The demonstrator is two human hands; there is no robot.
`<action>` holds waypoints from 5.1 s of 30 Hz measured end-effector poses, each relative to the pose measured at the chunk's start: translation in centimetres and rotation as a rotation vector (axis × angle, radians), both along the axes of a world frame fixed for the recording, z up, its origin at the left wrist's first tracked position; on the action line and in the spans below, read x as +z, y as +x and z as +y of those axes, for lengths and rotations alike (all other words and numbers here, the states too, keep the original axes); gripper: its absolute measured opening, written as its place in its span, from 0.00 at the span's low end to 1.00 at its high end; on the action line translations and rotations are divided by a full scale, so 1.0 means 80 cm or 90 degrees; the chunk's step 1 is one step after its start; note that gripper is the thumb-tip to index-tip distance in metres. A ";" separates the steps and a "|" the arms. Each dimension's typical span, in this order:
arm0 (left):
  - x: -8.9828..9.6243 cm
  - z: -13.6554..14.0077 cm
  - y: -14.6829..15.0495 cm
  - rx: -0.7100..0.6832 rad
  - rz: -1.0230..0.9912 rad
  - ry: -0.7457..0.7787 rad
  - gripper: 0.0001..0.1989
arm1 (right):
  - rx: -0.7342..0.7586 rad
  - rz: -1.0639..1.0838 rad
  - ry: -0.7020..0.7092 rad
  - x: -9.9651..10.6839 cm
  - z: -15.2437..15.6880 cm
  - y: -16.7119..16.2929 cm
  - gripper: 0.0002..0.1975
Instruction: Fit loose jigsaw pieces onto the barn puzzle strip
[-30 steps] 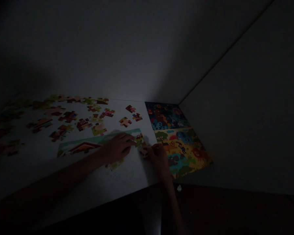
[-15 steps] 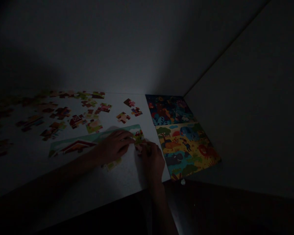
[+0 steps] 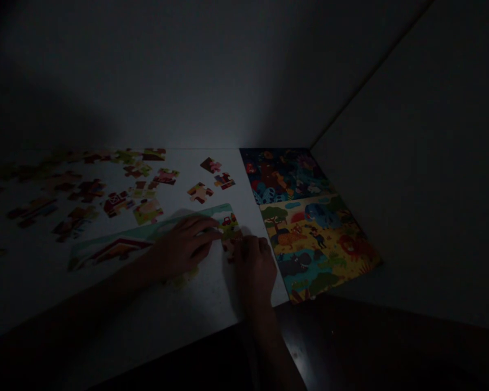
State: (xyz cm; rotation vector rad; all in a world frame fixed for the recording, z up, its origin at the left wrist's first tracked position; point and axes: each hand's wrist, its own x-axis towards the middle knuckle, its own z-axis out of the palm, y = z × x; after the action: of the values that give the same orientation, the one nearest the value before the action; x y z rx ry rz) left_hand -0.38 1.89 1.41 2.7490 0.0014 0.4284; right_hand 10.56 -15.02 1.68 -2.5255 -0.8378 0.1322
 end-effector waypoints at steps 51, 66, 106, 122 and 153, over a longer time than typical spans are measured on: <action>0.001 -0.024 -0.008 -0.062 -0.043 0.029 0.15 | 0.074 -0.185 0.202 -0.028 -0.065 -0.037 0.18; -0.001 -0.023 -0.007 -0.062 -0.016 0.017 0.14 | 0.100 -0.163 0.125 -0.016 -0.068 -0.041 0.19; 0.005 -0.028 -0.005 -0.133 -0.003 0.025 0.18 | 0.132 -0.162 -0.008 -0.002 -0.063 -0.052 0.20; 0.004 -0.029 -0.005 -0.139 -0.010 0.052 0.20 | 0.094 -0.157 0.013 -0.005 -0.068 -0.054 0.21; 0.014 -0.036 0.002 -0.121 0.023 0.008 0.22 | 0.155 -0.136 0.045 0.004 -0.069 -0.040 0.23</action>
State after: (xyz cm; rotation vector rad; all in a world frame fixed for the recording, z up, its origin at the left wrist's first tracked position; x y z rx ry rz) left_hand -0.23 -0.99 2.53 2.7363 -0.2520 0.3273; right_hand 7.32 -20.52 2.00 -2.3921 -1.2115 -0.0892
